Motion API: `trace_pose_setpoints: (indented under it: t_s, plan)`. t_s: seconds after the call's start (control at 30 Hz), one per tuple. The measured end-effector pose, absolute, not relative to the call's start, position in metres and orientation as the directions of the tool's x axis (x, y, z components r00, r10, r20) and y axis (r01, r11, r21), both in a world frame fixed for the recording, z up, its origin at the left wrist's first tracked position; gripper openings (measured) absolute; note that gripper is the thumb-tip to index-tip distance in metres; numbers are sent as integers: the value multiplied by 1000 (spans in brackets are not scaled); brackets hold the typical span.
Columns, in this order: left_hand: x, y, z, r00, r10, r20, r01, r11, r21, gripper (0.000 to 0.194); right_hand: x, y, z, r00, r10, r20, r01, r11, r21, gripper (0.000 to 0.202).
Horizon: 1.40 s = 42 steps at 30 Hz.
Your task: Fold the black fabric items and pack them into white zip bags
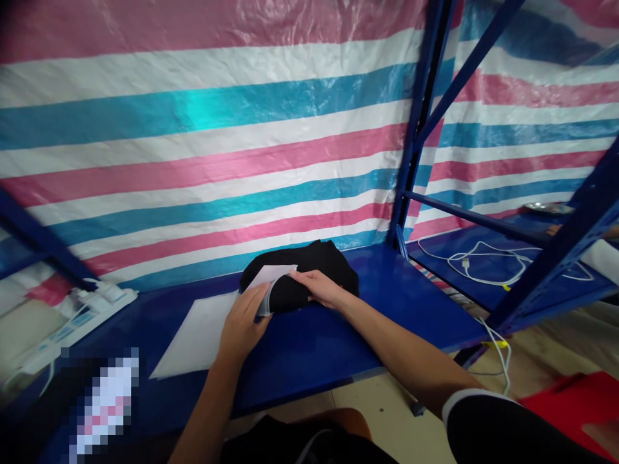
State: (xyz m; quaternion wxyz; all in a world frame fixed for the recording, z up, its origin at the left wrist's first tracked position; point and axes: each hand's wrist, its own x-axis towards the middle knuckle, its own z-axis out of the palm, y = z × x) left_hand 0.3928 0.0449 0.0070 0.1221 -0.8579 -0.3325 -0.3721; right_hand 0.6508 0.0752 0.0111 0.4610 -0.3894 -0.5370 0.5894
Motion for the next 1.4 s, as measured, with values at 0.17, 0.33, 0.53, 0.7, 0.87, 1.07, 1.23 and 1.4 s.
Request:
trace_pose_setpoints:
  t_s: [0.17, 0.33, 0.53, 0.7, 0.87, 1.07, 1.23, 1.4]
  plan:
    - [392, 40, 16, 330, 529, 782, 657, -724, 212, 56, 666, 55, 50, -217, 780, 587, 132, 619, -774, 63]
    - [396, 32, 45, 348, 613, 709, 597, -728, 336, 55, 678, 23, 111, -593, 486, 642, 293, 873, -390, 76]
    - [398, 20, 66, 321, 700, 637, 519, -693, 500, 53, 676, 27, 132, -592, 565, 575, 396, 825, -403, 43]
    - [396, 16, 67, 321, 738, 594, 487, -666, 565, 51, 663, 40, 96, -451, 641, 621, 371, 767, -523, 40]
    - [388, 20, 56, 407, 699, 587, 465, -712, 526, 47, 657, 39, 78, -556, 515, 653, 421, 851, -314, 36]
    - [391, 15, 59, 379, 682, 626, 471, -724, 504, 48, 661, 34, 87, -574, 521, 632, 443, 846, -295, 31]
    - [393, 6, 66, 322, 761, 563, 530, -638, 559, 63, 654, 35, 80, -411, 628, 661, 350, 778, -522, 29]
    - [391, 7, 60, 283, 774, 566, 509, -622, 595, 62, 641, 43, 61, -362, 642, 676, 300, 767, -567, 36]
